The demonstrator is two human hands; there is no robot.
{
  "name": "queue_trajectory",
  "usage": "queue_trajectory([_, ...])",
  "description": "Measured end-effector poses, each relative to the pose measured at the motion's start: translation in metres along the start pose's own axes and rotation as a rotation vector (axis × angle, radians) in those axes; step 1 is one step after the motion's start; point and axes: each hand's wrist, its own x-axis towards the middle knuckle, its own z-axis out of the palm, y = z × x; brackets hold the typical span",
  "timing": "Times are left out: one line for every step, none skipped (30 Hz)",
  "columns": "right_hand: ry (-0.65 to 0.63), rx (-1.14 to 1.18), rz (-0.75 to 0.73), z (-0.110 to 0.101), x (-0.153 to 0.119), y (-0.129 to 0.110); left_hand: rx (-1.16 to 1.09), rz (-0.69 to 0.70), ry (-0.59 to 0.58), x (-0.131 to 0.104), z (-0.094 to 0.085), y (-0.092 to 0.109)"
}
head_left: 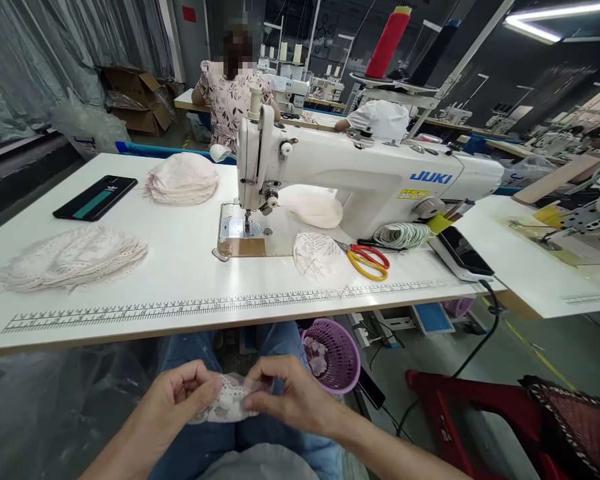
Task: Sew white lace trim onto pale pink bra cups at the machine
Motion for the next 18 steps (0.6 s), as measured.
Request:
queue_trajectory([0.005,-0.023,-0.014,0.0005,0.0001,0.0002,0.014,0.013,0.009,0.0000,0.0000,-0.0009])
queue_trajectory([0.005,-0.047,-0.029,0.0005,-0.0001,0.0003,0.026,0.025,0.015,-0.0001,0.0001,-0.0014])
queue_trajectory([0.002,-0.075,-0.047,0.0000,-0.0004,0.0003,0.037,0.036,0.020,-0.0002,0.0003,-0.0016])
queue_trajectory([-0.003,-0.105,-0.065,-0.0007,-0.0009,0.0003,0.046,0.048,0.027,-0.0003,0.0007,-0.0016])
queue_trajectory([-0.009,-0.136,-0.083,-0.0016,-0.0014,0.0002,0.052,0.063,0.038,-0.0003,0.0012,-0.0014])
queue_trajectory([-0.013,-0.163,-0.099,-0.0025,-0.0018,0.0002,0.053,0.079,0.052,-0.0001,0.0019,-0.0012])
queue_trajectory([-0.020,-0.178,-0.108,-0.0033,-0.0021,0.0002,0.053,0.087,0.065,0.0002,0.0025,-0.0011])
queue_trajectory([-0.030,-0.180,-0.111,-0.0042,-0.0024,0.0004,0.050,0.086,0.071,0.0007,0.0031,-0.0011])
queue_trajectory([-0.043,-0.171,-0.107,-0.0049,-0.0024,0.0008,0.045,0.079,0.072,0.0013,0.0036,-0.0013])
queue_trajectory([-0.059,-0.154,-0.099,-0.0056,-0.0024,0.0013,0.034,0.067,0.067,0.0019,0.0041,-0.0016])
queue_trajectory([-0.074,-0.136,-0.089,-0.0062,-0.0023,0.0019,0.017,0.055,0.050,0.0025,0.0045,-0.0022])
queue_trajectory([-0.089,-0.117,-0.078,-0.0066,-0.0021,0.0026,-0.009,0.045,0.021,0.0030,0.0048,-0.0029])
queue_trajectory([-0.099,-0.098,-0.066,-0.0070,-0.0020,0.0033,-0.037,0.038,-0.016,0.0034,0.0051,-0.0039])
queue_trajectory([-0.107,-0.078,-0.053,-0.0073,-0.0019,0.0039,-0.064,0.031,-0.055,0.0036,0.0053,-0.0049])
queue_trajectory([-0.115,-0.055,-0.040,-0.0075,-0.0017,0.0044,-0.082,0.020,-0.088,0.0037,0.0054,-0.0059])
queue_trajectory([-0.124,-0.029,-0.029,-0.0076,-0.0016,0.0047,-0.090,0.008,-0.109,0.0037,0.0053,-0.0068])
queue_trajectory([-0.133,0.001,-0.017,-0.0077,-0.0014,0.0049,-0.090,-0.001,-0.117,0.0037,0.0050,-0.0073])
queue_trajectory([-0.144,0.035,-0.005,-0.0078,-0.0012,0.0049,-0.087,-0.010,-0.116,0.0037,0.0047,-0.0075])
